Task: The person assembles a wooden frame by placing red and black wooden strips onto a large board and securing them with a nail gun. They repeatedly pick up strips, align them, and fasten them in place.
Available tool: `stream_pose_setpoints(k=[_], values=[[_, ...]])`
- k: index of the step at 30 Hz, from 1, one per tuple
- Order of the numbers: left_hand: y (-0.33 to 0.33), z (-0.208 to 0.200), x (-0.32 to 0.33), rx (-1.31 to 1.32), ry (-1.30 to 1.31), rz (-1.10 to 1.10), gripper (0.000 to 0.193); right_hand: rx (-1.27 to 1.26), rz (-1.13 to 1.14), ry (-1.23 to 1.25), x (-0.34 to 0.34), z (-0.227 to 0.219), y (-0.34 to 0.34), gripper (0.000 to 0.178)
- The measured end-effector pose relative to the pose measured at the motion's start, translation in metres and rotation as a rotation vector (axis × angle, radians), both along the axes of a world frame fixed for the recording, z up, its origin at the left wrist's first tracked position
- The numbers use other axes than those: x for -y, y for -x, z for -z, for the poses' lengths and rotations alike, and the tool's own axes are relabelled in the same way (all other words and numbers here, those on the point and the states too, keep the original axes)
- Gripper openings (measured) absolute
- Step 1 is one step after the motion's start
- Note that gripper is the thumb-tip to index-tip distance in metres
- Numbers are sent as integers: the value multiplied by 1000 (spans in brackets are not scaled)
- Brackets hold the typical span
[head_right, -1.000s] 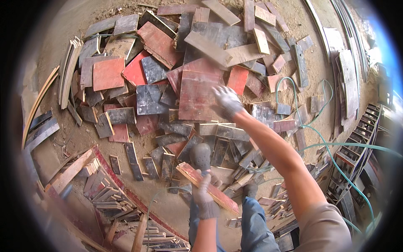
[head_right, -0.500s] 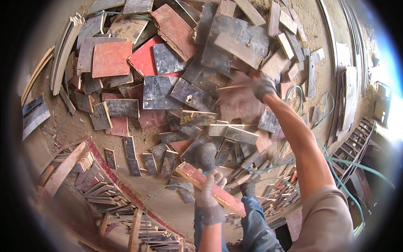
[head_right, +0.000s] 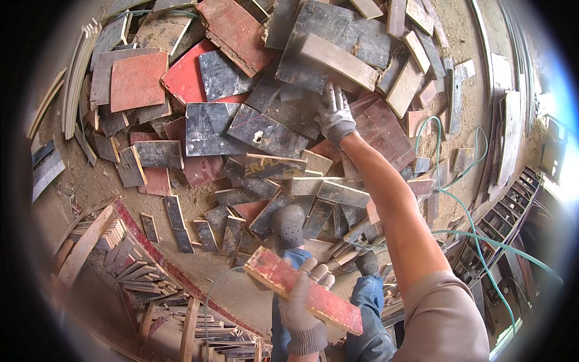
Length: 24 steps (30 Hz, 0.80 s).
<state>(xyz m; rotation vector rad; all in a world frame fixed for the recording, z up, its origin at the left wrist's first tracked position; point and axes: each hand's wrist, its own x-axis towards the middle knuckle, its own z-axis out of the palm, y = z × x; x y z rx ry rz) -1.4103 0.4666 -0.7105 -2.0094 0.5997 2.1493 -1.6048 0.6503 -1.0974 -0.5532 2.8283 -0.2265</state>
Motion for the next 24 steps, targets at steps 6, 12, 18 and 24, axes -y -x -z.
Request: stream_pose_setpoints(k=[6,12,18,24], values=[[-9,7,2,70,59,215,71,269,61,-286,37,-39,24,62],[-23,23,9,7,55,152,72,-137,-273,-207,110,-79,99,55],[-32,30,18,-23,66,178,63,183,-352,-329,111,-58,127,56],[-35,35,25,7,64,161,51,448,-284,-794,45,-74,56,25]])
